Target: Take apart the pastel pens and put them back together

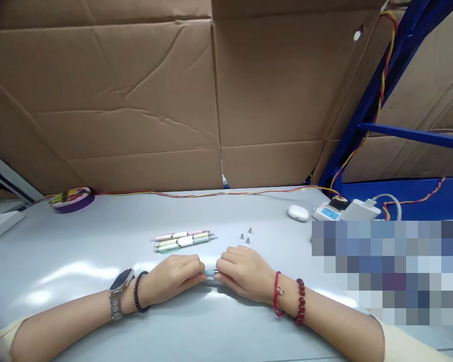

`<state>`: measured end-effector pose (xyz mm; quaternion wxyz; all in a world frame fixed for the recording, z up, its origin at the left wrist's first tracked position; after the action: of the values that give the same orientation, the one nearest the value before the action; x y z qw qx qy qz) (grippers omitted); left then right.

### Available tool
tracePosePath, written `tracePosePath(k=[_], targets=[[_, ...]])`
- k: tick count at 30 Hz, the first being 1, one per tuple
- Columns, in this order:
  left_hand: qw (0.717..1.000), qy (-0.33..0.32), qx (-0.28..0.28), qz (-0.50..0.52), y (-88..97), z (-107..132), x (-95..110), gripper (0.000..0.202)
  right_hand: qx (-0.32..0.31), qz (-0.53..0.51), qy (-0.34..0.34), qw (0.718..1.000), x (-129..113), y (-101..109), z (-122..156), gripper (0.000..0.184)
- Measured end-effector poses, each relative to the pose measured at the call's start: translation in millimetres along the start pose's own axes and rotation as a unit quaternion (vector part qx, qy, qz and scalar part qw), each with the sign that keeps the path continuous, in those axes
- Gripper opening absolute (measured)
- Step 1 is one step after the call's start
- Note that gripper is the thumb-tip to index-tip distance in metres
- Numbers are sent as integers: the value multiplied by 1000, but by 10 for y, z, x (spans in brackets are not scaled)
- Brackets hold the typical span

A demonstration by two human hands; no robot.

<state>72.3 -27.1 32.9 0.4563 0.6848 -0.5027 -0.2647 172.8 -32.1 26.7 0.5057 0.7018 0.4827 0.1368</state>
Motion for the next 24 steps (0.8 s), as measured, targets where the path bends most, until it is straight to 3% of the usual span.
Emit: tracePosePath(k=[4,7,14,20,24], targets=[[1000,-8,-6,3,9,5,24,36,-1,-57,-56,997,53,-15,8,47],[999,-37,-20,11,18,21,81,30,24,-129,-137,982,150,28,44,50],[992,-75,-58,86,-21,45,125,59,72,-303,-306,900,308,25,145,52],[985,-94,-53,135,25,18,133,72,94,-394,-378,832,409,-60,228,49],[990,-105,-1,94,127,35,148,68,78,-428,-375,818,411,-83,209,49]])
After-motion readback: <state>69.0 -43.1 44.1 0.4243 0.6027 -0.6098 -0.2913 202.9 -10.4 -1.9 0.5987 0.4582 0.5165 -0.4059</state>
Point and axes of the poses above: each hand's wrist, its own z-axis away from the middle knuckle, its own y-axis out of the back of the hand, x = y × z, the point moved 8 cm from there along -z, towards the middle knuckle, and after that the axes turned 3 degrees about x, right-handed, at the moved point
